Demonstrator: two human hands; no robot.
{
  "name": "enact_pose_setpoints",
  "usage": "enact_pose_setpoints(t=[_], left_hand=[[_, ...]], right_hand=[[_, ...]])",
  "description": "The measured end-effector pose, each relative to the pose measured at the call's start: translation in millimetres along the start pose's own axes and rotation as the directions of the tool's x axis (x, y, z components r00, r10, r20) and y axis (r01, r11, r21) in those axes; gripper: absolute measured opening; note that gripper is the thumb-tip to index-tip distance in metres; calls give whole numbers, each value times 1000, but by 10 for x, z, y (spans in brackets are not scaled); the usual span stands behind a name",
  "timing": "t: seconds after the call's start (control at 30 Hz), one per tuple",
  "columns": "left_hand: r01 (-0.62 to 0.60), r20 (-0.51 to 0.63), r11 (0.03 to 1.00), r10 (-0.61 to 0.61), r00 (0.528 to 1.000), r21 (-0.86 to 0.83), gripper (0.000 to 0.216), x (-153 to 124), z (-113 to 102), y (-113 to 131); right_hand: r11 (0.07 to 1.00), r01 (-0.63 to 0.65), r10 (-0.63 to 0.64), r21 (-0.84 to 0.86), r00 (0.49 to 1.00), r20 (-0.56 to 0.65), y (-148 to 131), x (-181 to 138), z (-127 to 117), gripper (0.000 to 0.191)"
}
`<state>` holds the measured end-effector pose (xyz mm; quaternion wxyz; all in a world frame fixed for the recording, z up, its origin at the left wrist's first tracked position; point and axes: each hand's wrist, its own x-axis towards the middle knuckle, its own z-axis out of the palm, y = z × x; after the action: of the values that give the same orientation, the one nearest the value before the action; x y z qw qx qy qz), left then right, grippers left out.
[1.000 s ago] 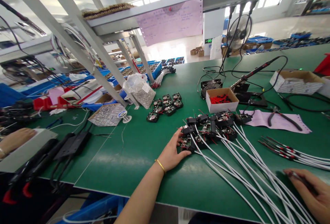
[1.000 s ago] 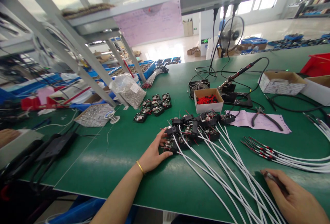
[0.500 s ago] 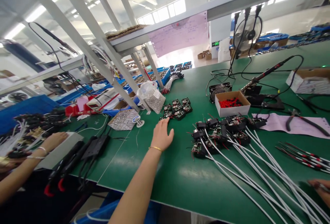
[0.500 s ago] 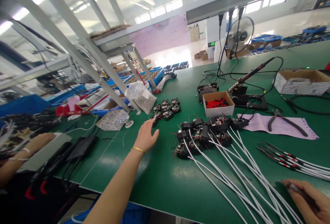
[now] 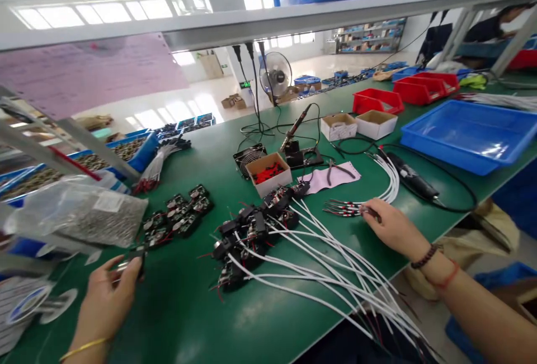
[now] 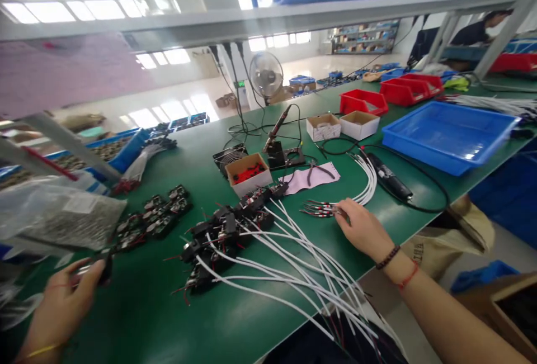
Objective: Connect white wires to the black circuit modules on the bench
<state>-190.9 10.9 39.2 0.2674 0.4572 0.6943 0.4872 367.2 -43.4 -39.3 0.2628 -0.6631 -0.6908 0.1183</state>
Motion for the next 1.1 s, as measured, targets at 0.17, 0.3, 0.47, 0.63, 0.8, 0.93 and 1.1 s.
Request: enact_pose_setpoints(t=[0.17, 0.3, 0.47, 0.63, 0.8, 0.93, 1.1], left_hand=[[196, 36, 924, -196, 980, -327, 38, -347, -24, -210], [274, 94, 791, -267, 959, -547, 60, -825, 240, -2], [494, 297, 502, -423, 856, -710, 53, -1405, 647, 321], [625, 560, 278, -282, 779, -730, 35, -1804, 1037, 374], [615, 587, 238, -183, 788, -751, 47, -2017, 1278, 373], [582, 560, 280, -160, 813, -764, 50, -2116, 1311, 399], [576, 564, 322, -139, 814, -751, 53, -2174, 1314, 410]], right_hand=[[992, -5, 13, -128, 998, 65, 95, 268, -143, 6], [990, 36, -27, -139, 998, 65, 96, 315, -171, 15], [997, 60, -63, -39, 995, -83, 15, 187, -271, 8], [951, 208, -186, 228, 976, -116, -582, -240, -286, 25], [831, 423, -378, 361, 906, -192, -1244, -654, -230, 20], [813, 434, -408, 387, 900, -152, -1364, -713, -148, 20], [811, 439, -457, 388, 888, -48, -1284, -684, -87, 13]])
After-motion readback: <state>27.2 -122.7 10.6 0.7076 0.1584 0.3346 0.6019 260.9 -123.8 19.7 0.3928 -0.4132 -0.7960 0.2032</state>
